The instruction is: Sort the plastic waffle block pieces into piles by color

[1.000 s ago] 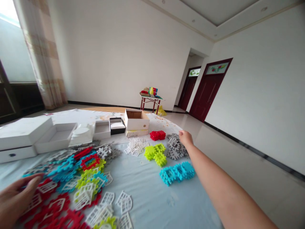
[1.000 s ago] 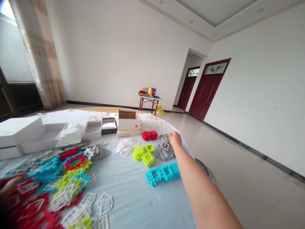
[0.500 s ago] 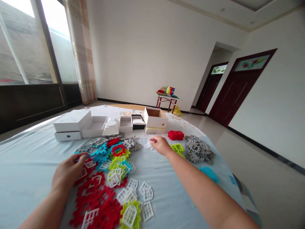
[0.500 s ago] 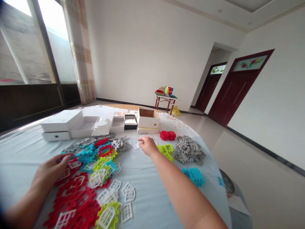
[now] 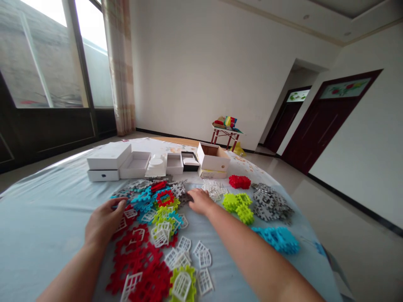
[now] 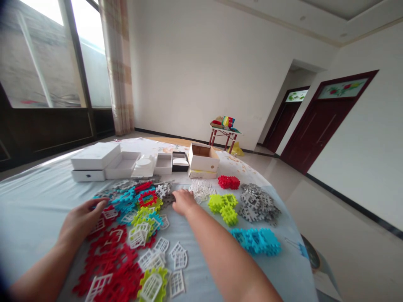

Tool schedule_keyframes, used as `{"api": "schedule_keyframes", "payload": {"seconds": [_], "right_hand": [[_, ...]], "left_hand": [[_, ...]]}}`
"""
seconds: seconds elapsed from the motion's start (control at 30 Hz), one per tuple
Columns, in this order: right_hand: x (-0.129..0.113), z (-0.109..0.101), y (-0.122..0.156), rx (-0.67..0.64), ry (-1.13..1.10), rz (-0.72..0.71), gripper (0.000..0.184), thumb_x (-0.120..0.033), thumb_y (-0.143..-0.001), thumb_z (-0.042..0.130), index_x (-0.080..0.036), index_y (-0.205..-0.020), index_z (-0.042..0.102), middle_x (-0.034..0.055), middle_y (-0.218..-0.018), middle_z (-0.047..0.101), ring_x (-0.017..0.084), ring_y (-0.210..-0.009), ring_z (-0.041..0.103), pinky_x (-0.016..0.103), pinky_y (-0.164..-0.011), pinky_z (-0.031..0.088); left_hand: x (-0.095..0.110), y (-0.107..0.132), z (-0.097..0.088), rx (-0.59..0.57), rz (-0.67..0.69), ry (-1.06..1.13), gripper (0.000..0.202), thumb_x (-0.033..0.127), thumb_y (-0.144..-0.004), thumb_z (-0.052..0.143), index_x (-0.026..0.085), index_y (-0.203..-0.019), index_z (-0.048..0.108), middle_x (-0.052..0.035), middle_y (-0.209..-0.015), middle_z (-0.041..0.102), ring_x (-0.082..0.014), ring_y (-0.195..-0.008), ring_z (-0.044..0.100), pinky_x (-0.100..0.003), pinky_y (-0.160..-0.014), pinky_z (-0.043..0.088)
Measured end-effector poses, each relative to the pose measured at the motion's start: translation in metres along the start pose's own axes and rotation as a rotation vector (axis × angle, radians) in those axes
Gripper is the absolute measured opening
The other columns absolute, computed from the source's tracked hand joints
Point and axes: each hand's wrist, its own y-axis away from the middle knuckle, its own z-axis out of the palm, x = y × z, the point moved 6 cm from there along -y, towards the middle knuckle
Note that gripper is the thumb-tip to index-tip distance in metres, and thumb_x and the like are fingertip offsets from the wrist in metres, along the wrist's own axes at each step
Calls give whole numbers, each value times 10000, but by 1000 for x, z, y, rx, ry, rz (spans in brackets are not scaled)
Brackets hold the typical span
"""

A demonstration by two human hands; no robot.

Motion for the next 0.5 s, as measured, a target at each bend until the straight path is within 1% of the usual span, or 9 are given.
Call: {"api": "schedule_keyframes", "payload": {"seconds": [0.13, 0.27, 0.37, 0.5], "right_hand": [[-1, -8, 21, 29, 51, -29, 302, -275, -730, 550, -213, -1022, 588, 96, -1015, 580, 249, -997, 500, 406, -875, 344], [3, -11, 38, 49, 7, -74, 278, -244, -699, 591, -215, -975, 597, 63, -911, 586, 216, -921, 520, 360, -852, 361], [7, -14, 44, 48, -100, -107, 344, -214, -664, 623, -200, -1005, 577, 44, -872, 580, 184, -853, 529, 316, -815, 391], [7, -30, 52, 127, -221, -179, 442, -168, -644, 631, -174, -1075, 534, 38, -882, 568, 160, -806, 517, 288, -788, 413]], "left_hand": [[1, 2, -1, 4, 7, 14, 460, 511, -740, 384, 236, -1010, 635, -59, -778, 650, -185, -685, 553, -248, -560, 353], [1, 1, -1, 15, 6, 32, 460, 505, -737, 391, 231, -1015, 635, -64, -798, 651, -187, -706, 554, -244, -566, 356], [1, 2, -4, 38, -4, 44, 458, 490, -738, 392, 223, -1018, 635, -66, -793, 650, -187, -710, 554, -241, -569, 362], [2, 4, -7, 49, -9, 60, 450, 466, -732, 413, 209, -1029, 630, -57, -764, 643, -176, -691, 554, -234, -570, 368]]}}
